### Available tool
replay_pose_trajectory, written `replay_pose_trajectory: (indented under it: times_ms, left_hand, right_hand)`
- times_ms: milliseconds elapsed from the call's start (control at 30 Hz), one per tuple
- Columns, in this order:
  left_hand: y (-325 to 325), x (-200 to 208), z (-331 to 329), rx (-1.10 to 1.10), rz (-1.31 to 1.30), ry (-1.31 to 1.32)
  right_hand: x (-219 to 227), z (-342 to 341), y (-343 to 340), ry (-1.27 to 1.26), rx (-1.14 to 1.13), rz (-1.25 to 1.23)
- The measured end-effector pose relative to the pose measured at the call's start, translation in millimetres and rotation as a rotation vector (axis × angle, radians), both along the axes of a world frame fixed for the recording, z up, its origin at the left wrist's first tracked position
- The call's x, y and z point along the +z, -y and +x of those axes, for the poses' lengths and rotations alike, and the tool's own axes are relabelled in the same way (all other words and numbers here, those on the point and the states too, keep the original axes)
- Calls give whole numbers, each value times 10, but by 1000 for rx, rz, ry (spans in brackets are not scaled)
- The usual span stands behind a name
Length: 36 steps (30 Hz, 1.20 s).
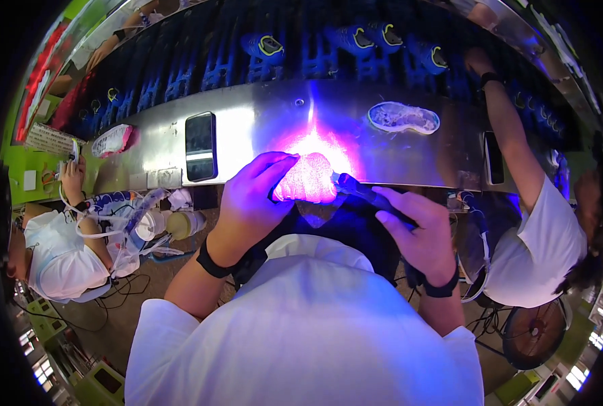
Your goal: Applying adhesive or coating to shoe components using a specialized tool on a factory production line.
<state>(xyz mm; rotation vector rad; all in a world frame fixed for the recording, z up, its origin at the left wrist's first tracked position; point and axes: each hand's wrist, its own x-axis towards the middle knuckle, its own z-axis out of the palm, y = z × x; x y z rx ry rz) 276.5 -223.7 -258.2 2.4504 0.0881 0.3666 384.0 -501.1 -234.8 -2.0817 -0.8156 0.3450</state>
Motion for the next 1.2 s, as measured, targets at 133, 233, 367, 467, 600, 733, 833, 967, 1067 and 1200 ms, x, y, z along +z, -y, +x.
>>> replay_pose_trajectory:
  times_ms: [133, 233, 367, 467, 600, 733, 833, 967, 1067, 1200]
  left_hand:
    - [-49, 85, -8, -39, -132, -66]
    - [-62, 45, -12, -86, -242, -43]
    - [-25, -19, 9, -152, -392, -70]
    - [30, -76, 23, -123, -427, -171]
    - [109, -117, 62, -97, -577, -346]
    - [179, 36, 169, -127, -915, -471]
    - [218, 10, 175, -154, -914, -481]
    - [245, 24, 214, -153, -1068, -530]
    - [211, 48, 219, -189, -1013, -507]
    - [137, -18, 194, -138, -859, -579]
  right_hand:
    - [116, 160, 26, 32, 116, -61]
    - [72, 196, -6, 33, 150, -15]
    - [-198, 198, 8, -46, 96, 158]
    - [-440, 169, 25, -308, 8, 251]
    - [-423, 223, 21, -586, -38, 330]
    - [-311, 333, 15, -521, -62, 277]
    - [-311, 397, 64, -496, -20, 245]
    - [-294, 468, 156, -428, 23, 208]
    - [-280, 475, 141, -468, 8, 189]
    - [-387, 415, 119, -338, 35, 196]
